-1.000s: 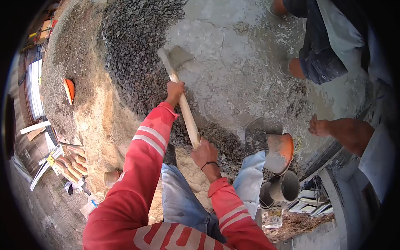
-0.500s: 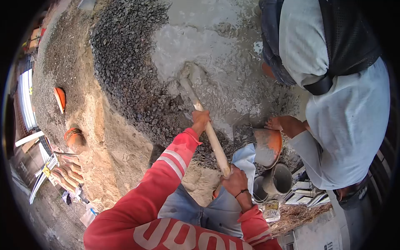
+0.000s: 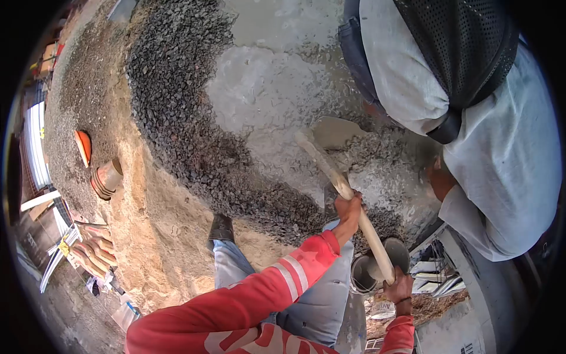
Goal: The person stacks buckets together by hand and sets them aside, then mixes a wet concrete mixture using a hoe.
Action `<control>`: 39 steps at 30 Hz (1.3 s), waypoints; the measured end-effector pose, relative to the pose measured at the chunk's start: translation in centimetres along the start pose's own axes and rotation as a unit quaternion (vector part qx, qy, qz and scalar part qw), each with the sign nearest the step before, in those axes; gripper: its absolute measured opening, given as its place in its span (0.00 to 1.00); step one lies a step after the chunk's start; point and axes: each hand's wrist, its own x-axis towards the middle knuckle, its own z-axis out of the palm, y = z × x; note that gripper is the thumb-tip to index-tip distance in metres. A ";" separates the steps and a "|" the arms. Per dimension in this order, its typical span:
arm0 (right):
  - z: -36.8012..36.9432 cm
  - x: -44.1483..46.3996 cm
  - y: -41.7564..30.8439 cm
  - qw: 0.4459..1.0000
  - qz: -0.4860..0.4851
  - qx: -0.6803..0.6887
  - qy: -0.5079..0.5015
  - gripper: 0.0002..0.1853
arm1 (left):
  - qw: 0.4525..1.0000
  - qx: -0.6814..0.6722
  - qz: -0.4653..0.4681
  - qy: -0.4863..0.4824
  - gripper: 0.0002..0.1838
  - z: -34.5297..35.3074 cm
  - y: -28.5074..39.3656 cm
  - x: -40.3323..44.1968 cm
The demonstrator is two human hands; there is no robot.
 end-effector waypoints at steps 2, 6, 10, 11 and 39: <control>1.3 2.3 -2.1 0.999 -0.027 -0.013 0.031 0.24 | 1.000 -0.005 0.024 0.005 0.08 -1.1 4.2 -0.9; 4.3 11.3 -15.4 0.986 -0.133 0.089 0.052 0.21 | 0.969 -0.018 0.245 0.000 0.10 -7.0 20.3 0.9; 4.2 18.0 -33.3 0.962 -0.189 0.189 0.048 0.23 | 0.887 0.047 0.457 0.048 0.14 -13.2 35.8 4.9; 4.2 18.7 -36.6 0.962 -0.184 0.202 0.026 0.22 | 0.884 0.086 0.453 0.078 0.15 -14.8 38.4 7.5; 0.5 4.7 -1.7 0.998 -0.059 0.011 0.032 0.21 | 0.994 -0.005 0.103 -0.042 0.09 0.3 5.2 -0.8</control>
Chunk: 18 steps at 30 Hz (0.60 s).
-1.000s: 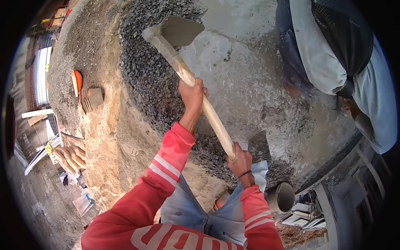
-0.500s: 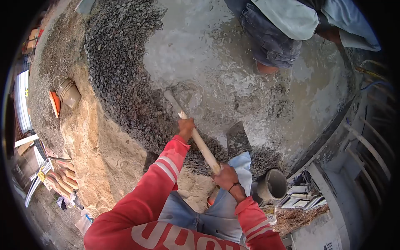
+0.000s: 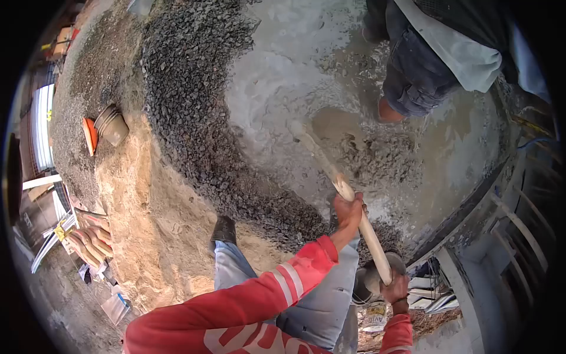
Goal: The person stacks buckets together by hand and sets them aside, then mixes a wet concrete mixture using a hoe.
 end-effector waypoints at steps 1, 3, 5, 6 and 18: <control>1.7 1.3 -0.8 0.998 -0.026 0.010 0.055 0.21 | 0.999 0.003 0.047 0.000 0.10 -1.1 3.3 1.2; 3.3 7.2 -7.8 0.996 -0.029 0.057 0.054 0.21 | 0.987 -0.002 0.159 0.028 0.12 -3.0 12.1 3.0; 5.7 14.5 -15.2 0.983 -0.104 0.099 0.117 0.21 | 0.961 0.059 0.269 0.039 0.15 -5.5 20.3 7.6; 5.5 18.7 -20.1 0.969 -0.130 0.176 0.111 0.22 | 0.944 0.054 0.325 0.034 0.13 -6.3 24.7 9.4; 6.2 25.0 -30.9 0.973 0.045 0.214 -0.069 0.25 | 0.924 0.314 0.192 0.106 0.10 -11.3 17.0 28.6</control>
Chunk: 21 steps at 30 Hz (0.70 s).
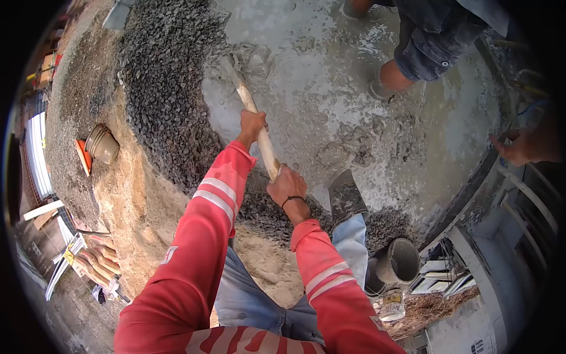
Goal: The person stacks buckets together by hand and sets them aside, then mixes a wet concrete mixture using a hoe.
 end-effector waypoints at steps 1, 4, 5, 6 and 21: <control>0.1 -1.7 1.5 1.000 0.017 -0.005 -0.006 0.25 | 1.000 0.014 -0.011 0.003 0.14 0.6 -0.7 -2.7; 1.0 -7.6 4.6 0.997 0.079 -0.022 0.005 0.26 | 0.982 0.076 -0.114 -0.131 0.32 1.7 -4.0 -8.2; 1.4 -8.5 5.9 0.996 0.089 -0.022 0.014 0.26 | 0.985 0.107 -0.074 -0.115 0.32 3.0 -6.3 -9.2; 0.8 -10.3 6.7 0.995 0.092 -0.023 0.019 0.26 | 0.984 0.140 -0.043 -0.098 0.32 4.0 -9.3 -10.5; -10.9 -7.7 9.4 0.980 0.052 -0.097 -0.165 0.26 | 0.966 -0.117 -0.199 -0.116 0.11 6.1 -3.6 -20.9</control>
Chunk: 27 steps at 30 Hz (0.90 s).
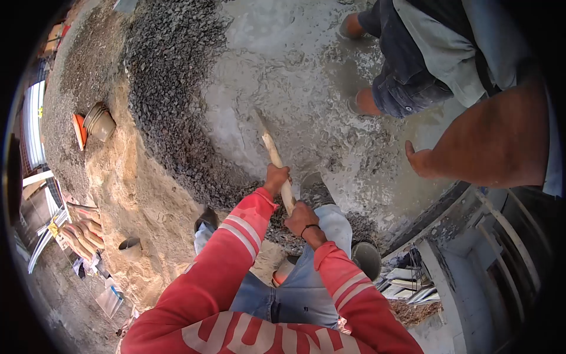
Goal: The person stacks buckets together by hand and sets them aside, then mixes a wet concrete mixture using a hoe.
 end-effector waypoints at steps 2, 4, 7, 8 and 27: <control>-1.1 1.4 0.2 1.000 -0.024 -0.012 -0.001 0.23 | 1.000 -0.005 -0.018 0.012 0.09 0.4 1.7 0.2; -1.9 1.8 -0.5 0.999 -0.034 -0.034 0.013 0.21 | 0.999 -0.023 -0.030 0.016 0.07 1.0 2.6 1.0; -3.1 2.4 -2.7 0.998 -0.044 -0.038 0.021 0.19 | 0.999 -0.007 -0.040 0.017 0.07 0.5 2.9 3.0; -3.0 2.0 -3.5 0.999 -0.042 -0.024 0.001 0.18 | 0.999 -0.016 -0.052 0.001 0.07 0.0 3.4 2.6; -1.7 4.9 -3.8 0.991 -0.060 -0.116 0.004 0.18 | 0.980 -0.194 -0.016 0.029 0.09 -1.1 2.1 3.0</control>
